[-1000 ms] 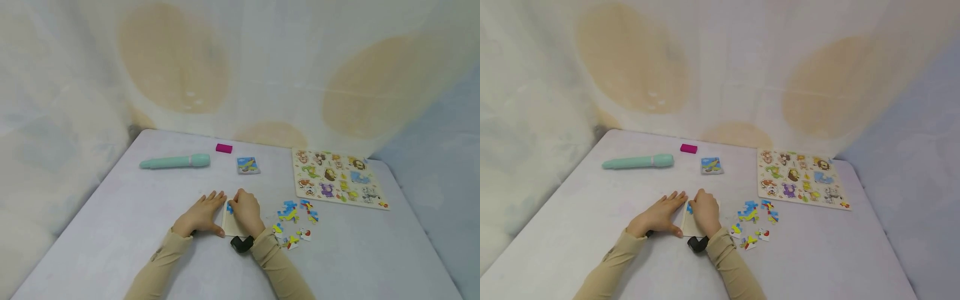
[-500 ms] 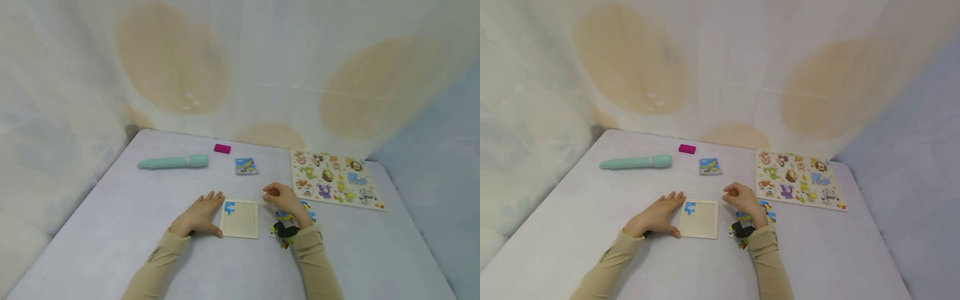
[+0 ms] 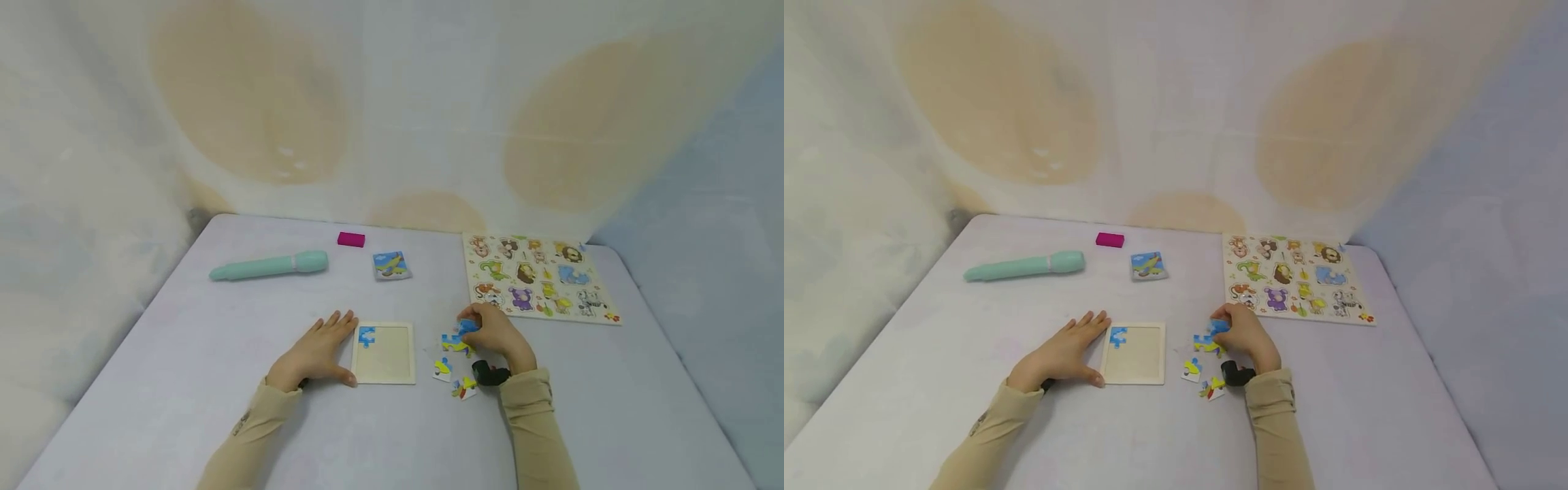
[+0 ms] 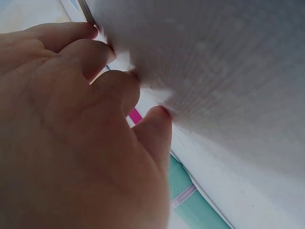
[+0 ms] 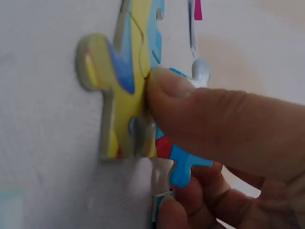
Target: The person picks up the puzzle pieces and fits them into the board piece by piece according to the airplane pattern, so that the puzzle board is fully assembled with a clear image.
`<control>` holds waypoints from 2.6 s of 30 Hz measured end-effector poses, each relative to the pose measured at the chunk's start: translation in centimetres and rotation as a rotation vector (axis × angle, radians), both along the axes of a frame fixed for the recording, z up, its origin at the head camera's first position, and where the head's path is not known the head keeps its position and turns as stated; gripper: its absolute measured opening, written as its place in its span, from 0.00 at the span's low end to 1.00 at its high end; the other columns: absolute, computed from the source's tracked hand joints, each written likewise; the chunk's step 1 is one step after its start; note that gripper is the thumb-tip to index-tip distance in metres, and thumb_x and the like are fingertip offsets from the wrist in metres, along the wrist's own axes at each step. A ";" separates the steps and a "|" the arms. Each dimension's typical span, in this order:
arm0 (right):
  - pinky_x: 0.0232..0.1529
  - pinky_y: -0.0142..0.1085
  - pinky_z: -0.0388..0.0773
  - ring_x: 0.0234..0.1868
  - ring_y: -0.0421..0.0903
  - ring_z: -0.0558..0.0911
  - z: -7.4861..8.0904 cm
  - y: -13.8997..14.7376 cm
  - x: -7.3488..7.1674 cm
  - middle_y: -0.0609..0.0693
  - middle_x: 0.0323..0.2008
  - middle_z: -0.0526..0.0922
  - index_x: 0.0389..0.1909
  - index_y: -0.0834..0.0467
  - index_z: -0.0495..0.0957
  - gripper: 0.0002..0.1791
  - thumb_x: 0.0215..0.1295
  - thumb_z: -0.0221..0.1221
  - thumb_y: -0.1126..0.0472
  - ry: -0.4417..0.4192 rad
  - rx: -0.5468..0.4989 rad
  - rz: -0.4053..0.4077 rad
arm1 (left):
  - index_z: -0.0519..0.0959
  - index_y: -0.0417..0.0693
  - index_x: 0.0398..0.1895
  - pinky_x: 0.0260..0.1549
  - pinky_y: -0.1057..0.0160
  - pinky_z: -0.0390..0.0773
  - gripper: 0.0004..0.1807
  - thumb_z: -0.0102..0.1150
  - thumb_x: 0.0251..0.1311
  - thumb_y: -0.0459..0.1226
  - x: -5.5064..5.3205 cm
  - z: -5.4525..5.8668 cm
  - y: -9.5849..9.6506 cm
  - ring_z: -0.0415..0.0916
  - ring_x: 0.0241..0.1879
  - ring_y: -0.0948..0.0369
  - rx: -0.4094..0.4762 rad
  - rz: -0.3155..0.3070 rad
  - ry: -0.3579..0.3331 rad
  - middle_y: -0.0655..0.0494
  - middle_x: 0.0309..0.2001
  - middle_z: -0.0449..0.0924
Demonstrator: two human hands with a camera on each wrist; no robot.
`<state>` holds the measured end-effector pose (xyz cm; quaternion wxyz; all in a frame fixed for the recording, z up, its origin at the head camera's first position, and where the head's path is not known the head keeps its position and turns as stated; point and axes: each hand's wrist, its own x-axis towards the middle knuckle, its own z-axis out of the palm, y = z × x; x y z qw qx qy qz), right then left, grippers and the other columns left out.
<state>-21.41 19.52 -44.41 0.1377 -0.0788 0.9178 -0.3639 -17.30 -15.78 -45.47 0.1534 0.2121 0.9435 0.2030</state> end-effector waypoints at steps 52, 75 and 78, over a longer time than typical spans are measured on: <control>0.28 0.31 0.68 0.29 0.43 0.72 -0.9 -13.4 1.6 0.50 0.29 0.77 0.35 0.58 0.80 0.08 0.59 0.66 0.58 0.137 0.043 -0.039 | 0.55 0.41 0.75 0.74 0.41 0.45 0.61 0.77 0.38 0.53 0.5 0.1 1.4 0.45 0.77 0.48 0.005 -0.059 0.008 0.47 0.77 0.50; 0.46 0.45 0.78 0.48 0.57 0.79 0.3 3.0 1.1 0.63 0.49 0.79 0.54 0.64 0.77 0.21 0.58 0.65 0.64 -0.022 0.031 -0.208 | 0.54 0.43 0.75 0.75 0.43 0.43 0.62 0.78 0.38 0.52 0.6 -0.1 1.2 0.43 0.78 0.50 0.002 -0.042 -0.003 0.49 0.77 0.49; 0.39 0.39 0.76 0.41 0.51 0.78 0.4 2.4 1.0 0.60 0.42 0.80 0.51 0.65 0.78 0.20 0.56 0.66 0.67 0.000 0.050 -0.165 | 0.54 0.43 0.75 0.75 0.43 0.42 0.61 0.78 0.38 0.52 0.7 -0.1 1.1 0.43 0.78 0.50 0.003 -0.038 -0.005 0.50 0.77 0.49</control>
